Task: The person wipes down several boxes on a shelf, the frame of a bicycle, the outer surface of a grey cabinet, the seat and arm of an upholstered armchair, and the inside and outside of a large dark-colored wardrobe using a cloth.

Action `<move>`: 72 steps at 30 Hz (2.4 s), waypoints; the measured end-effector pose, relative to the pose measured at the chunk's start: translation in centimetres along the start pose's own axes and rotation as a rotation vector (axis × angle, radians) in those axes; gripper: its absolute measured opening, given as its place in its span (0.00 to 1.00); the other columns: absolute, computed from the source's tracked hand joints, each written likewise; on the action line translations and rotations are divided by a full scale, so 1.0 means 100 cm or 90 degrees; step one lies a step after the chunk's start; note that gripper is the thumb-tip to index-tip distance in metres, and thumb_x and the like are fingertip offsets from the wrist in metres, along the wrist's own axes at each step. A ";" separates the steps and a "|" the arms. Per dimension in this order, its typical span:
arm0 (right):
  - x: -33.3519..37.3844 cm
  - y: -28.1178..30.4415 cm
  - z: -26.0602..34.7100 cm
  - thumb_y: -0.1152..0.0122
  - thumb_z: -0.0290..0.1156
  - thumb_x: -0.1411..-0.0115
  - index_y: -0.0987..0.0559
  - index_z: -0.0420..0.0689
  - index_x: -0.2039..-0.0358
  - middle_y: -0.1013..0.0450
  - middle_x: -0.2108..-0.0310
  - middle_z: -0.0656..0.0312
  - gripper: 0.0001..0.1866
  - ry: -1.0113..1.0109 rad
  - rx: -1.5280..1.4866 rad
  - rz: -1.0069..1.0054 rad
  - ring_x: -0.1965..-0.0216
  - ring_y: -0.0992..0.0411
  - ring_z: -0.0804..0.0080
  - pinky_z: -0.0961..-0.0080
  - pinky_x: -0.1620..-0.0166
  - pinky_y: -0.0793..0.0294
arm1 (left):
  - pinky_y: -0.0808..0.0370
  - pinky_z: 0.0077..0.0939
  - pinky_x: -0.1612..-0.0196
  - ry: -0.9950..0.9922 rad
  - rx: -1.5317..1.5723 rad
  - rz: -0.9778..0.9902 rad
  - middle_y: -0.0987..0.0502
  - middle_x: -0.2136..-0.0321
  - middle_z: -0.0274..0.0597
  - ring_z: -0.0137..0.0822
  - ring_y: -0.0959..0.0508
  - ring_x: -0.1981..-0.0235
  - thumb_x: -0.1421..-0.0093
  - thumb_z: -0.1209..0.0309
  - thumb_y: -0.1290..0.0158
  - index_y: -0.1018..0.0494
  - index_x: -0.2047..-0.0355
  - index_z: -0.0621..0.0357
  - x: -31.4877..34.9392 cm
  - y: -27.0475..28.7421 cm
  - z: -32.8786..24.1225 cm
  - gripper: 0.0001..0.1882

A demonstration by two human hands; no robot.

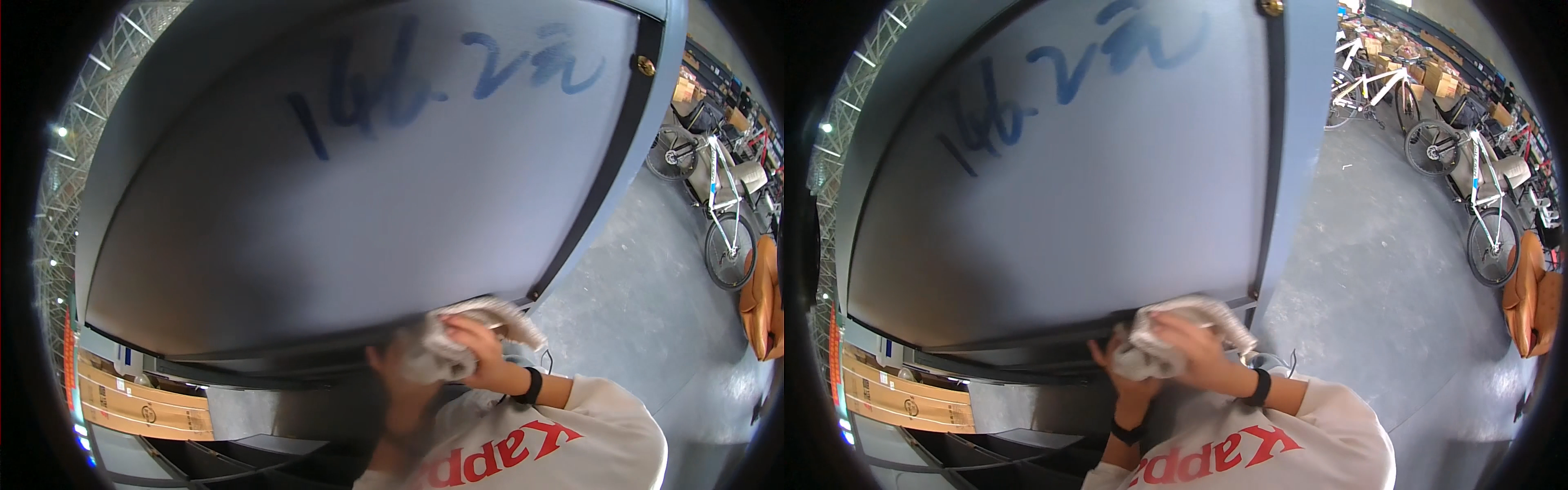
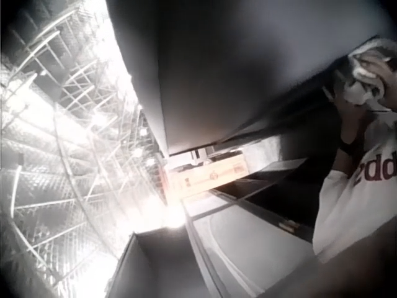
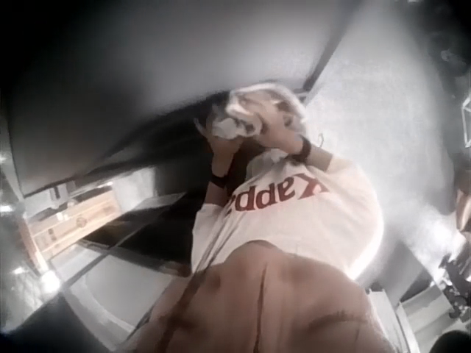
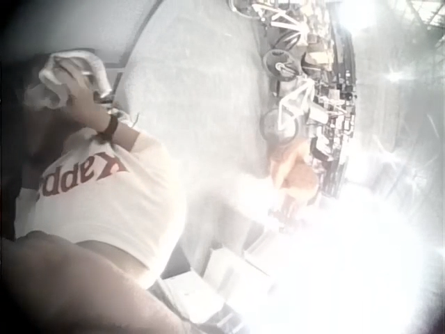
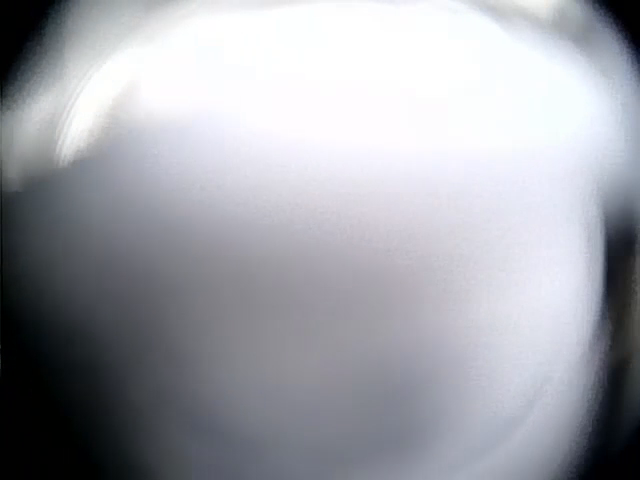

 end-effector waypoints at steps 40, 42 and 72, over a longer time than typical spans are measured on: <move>-0.011 0.086 -0.012 0.45 0.34 0.49 0.49 0.31 0.40 0.57 0.38 0.40 0.39 -0.125 0.151 -0.252 0.36 0.60 0.45 0.56 0.37 0.62 | 0.64 0.64 0.41 -0.096 0.139 0.278 0.32 0.51 0.55 0.57 0.37 0.45 0.47 0.65 0.51 0.31 0.53 0.60 -0.031 -0.035 -0.060 0.21; -0.007 0.068 0.000 0.42 0.31 0.53 0.51 0.34 0.39 0.70 0.38 0.31 0.43 -0.128 0.159 -0.291 0.35 0.72 0.38 0.53 0.38 0.70 | 0.60 0.63 0.40 -0.048 0.070 0.149 0.31 0.52 0.55 0.56 0.35 0.46 0.44 0.66 0.53 0.30 0.54 0.60 -0.020 -0.014 -0.026 0.19; -0.103 -0.089 0.047 0.45 0.27 0.50 0.24 0.48 0.60 0.27 0.64 0.64 0.15 -0.224 0.019 0.490 0.66 0.26 0.70 0.76 0.62 0.27 | 0.34 0.36 0.51 0.085 -0.220 0.313 0.29 0.58 0.46 0.39 0.28 0.56 0.43 0.73 0.52 0.35 0.52 0.66 0.144 0.026 0.071 0.18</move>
Point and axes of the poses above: each hand's wrist, its own x-axis away from the middle knuckle, its own y-axis out of the back of the hand, z = x × y, the point moved 3 cm from there along -x, towards the middle knuckle
